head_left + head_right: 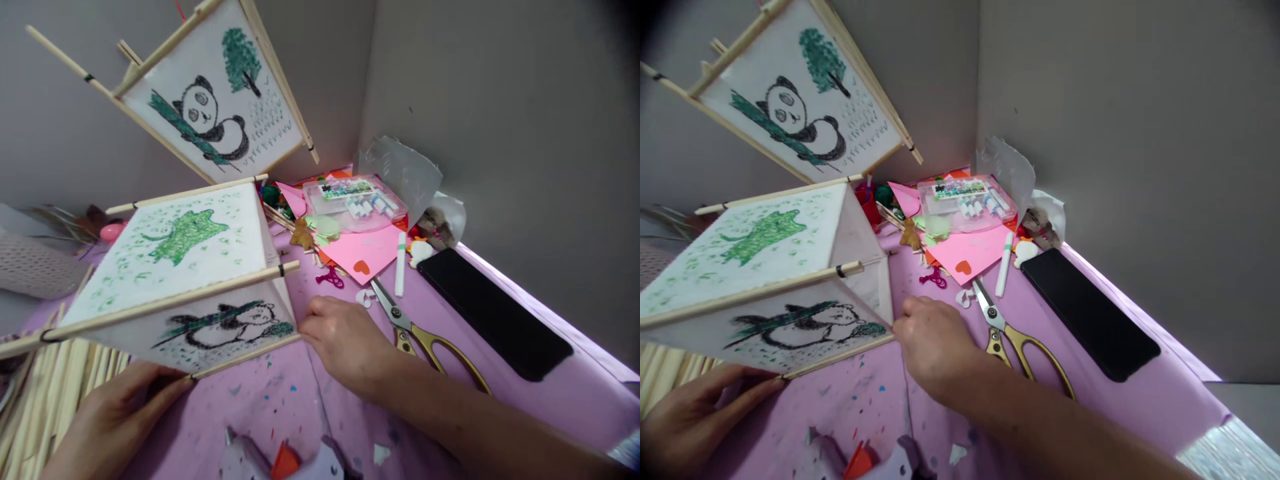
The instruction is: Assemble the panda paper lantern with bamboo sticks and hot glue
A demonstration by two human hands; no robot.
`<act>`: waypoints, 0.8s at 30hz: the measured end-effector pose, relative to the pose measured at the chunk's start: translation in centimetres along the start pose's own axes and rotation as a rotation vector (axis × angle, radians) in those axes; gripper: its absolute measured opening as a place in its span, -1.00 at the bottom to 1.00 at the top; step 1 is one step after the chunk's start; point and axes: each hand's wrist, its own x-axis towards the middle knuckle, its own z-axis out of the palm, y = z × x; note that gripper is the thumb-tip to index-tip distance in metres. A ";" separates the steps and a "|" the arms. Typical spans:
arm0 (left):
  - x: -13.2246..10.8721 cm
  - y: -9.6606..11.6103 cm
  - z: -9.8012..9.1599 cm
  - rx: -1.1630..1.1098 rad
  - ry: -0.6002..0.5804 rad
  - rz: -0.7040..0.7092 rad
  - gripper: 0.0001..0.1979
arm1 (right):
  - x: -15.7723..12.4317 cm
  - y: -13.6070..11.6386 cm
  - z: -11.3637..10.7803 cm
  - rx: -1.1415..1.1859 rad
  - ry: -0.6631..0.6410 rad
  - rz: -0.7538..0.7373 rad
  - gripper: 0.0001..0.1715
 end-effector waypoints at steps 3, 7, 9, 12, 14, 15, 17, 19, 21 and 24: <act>0.2 1.0 -0.4 -0.020 -0.050 -0.024 -0.81 | -0.1 0.1 0.1 -0.036 0.021 -0.011 -0.76; 0.5 1.9 -0.6 -0.057 -0.060 0.019 -0.83 | -0.1 0.0 0.0 -0.070 0.022 -0.020 -0.73; 0.5 2.0 -0.5 -0.073 -0.054 0.038 -0.85 | -0.1 -0.1 0.0 -0.078 0.023 -0.027 -0.74; 0.4 2.1 -0.5 -0.072 -0.050 0.058 -0.86 | -0.1 -0.2 0.0 -0.024 0.045 -0.035 -0.74; 0.2 2.4 -0.5 -0.059 -0.046 0.083 -0.86 | -0.1 -0.2 0.0 0.032 0.056 -0.014 -0.74; 0.1 2.6 -0.5 -0.055 -0.046 0.090 -0.86 | -0.1 -0.2 0.1 0.054 0.068 0.005 -0.76; -0.1 3.0 -0.5 -0.045 -0.024 0.104 -0.88 | -0.2 0.1 0.2 0.073 0.125 0.029 -0.80; -0.3 3.4 -0.6 -0.044 -0.006 0.118 -0.90 | -0.2 0.5 0.4 0.068 0.204 0.020 -0.79; -0.5 3.6 -0.6 -0.037 0.003 0.141 -0.91 | -0.2 0.9 0.7 0.059 0.242 -0.023 -0.79; -0.7 3.6 -0.6 -0.028 0.017 0.170 -0.92 | -0.2 1.2 1.1 0.033 0.222 -0.071 -0.79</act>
